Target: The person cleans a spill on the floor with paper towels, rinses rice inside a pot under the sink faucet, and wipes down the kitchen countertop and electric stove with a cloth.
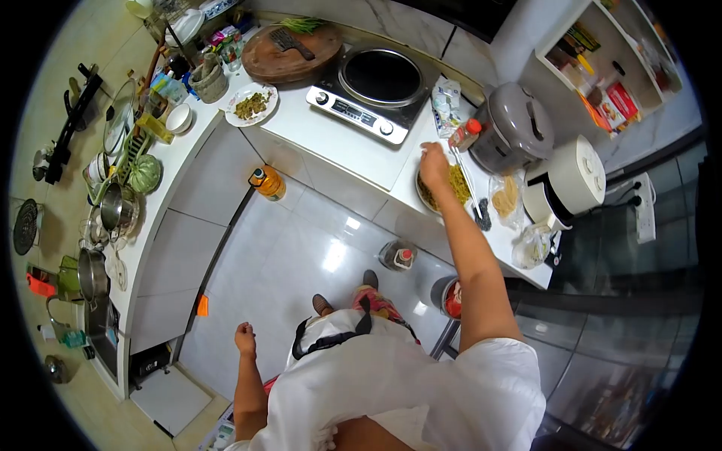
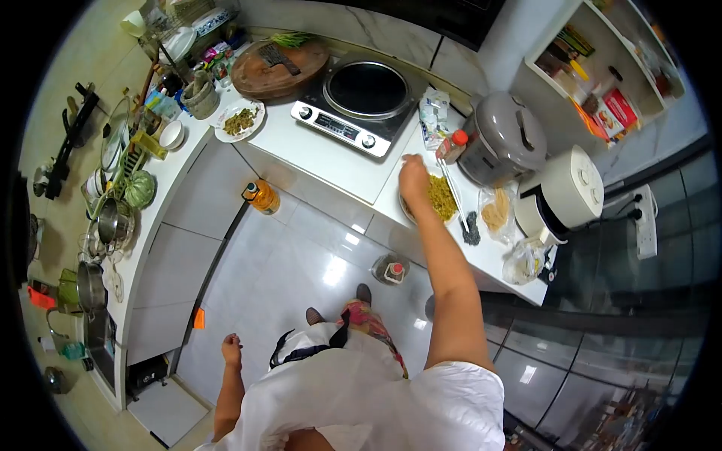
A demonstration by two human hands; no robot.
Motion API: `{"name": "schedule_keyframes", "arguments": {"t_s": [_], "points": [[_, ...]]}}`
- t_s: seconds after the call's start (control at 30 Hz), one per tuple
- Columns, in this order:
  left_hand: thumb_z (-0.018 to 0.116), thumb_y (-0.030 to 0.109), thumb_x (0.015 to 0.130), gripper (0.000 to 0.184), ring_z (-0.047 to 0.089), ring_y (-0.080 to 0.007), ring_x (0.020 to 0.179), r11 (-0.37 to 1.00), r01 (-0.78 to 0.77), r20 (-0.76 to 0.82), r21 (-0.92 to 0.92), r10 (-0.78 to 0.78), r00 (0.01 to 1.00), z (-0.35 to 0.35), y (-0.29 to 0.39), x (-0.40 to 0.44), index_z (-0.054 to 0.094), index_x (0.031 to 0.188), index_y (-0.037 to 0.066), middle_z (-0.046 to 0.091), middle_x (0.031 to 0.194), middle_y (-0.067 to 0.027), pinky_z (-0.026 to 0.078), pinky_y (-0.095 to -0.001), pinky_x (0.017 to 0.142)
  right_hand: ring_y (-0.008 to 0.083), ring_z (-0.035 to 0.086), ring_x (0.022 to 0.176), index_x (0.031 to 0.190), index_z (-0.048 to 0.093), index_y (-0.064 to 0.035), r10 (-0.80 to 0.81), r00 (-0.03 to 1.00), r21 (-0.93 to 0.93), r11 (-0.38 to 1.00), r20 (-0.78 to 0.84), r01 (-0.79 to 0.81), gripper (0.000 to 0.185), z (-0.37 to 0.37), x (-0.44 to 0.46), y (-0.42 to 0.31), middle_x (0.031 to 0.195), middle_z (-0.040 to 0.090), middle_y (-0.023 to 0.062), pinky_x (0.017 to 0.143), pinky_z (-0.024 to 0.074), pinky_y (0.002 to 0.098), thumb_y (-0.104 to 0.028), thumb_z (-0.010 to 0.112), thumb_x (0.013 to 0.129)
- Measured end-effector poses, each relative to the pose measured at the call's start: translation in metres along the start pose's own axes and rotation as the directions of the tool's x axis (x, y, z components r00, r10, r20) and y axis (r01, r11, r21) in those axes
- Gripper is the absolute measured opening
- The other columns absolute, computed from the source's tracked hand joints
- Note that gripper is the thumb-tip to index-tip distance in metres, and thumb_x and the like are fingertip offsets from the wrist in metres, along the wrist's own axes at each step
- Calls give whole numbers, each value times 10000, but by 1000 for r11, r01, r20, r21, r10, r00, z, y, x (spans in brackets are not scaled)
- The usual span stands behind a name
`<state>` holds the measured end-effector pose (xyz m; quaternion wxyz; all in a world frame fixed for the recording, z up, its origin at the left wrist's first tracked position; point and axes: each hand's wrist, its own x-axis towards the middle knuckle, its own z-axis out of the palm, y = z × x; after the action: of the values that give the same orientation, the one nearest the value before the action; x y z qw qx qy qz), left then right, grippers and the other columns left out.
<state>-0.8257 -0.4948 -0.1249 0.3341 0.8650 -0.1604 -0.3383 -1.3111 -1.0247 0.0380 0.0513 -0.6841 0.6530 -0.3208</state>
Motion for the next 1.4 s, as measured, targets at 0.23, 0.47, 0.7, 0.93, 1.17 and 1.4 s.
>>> {"name": "schedule_keyframes", "arguments": {"t_s": [0.23, 0.47, 0.7, 0.93, 1.17, 1.4], "points": [[586, 177, 883, 253, 575, -136, 656, 993, 61, -152, 97, -45, 987, 26, 22, -43, 634, 1070, 13, 642, 797, -74, 491, -287, 625, 363, 615, 940, 904, 671, 2, -10, 980, -425, 900, 200, 96, 214, 45, 165, 88, 1011, 618, 199, 811, 519, 428, -152, 524, 887], [595, 222, 866, 301, 662, -279, 911, 968, -14, -118, 249, 45, 992, 84, 53, -99, 644, 1083, 19, 675, 1018, -163, 525, -351, 803, 339, 636, 821, 897, 649, -48, -203, 960, -446, 853, 195, 271, 187, 130, 253, 236, 863, 652, 155, 719, 521, 430, -167, 512, 851], [585, 257, 851, 298, 652, -292, 863, 959, 83, -138, 272, -46, 989, 104, 100, -118, 662, 1065, 64, 674, 987, -149, 513, -393, 800, 286, 661, 732, 818, 650, -85, -106, 961, -655, 712, 256, 253, 179, 126, 257, 239, 798, 669, 116, 629, 542, 409, -194, 518, 871], [574, 257, 849, 295, 654, -292, 864, 951, 121, -183, 285, -70, 981, 110, 97, -131, 661, 1051, 61, 677, 971, -144, 513, -394, 801, 290, 674, 776, 831, 678, -97, 3, 953, -665, 717, 304, 211, 201, 143, 251, 221, 846, 683, 120, 659, 550, 415, -205, 515, 872], [623, 203, 849, 283, 673, -284, 850, 970, 112, -183, 213, -73, 980, 110, 93, -133, 646, 1082, 44, 677, 981, -175, 534, -363, 757, 294, 686, 821, 843, 707, -109, 11, 941, -652, 724, 337, 225, 225, 154, 250, 217, 894, 697, 124, 689, 557, 420, -217, 511, 872], [609, 184, 872, 274, 648, -241, 786, 961, 82, -105, 266, -55, 993, 116, 85, -115, 642, 1088, 19, 680, 940, -158, 516, -341, 732, 326, 685, 843, 851, 709, -103, 157, 960, -659, 751, 230, 35, 224, 131, 245, 199, 903, 700, 142, 705, 553, 433, -241, 532, 858]]}}
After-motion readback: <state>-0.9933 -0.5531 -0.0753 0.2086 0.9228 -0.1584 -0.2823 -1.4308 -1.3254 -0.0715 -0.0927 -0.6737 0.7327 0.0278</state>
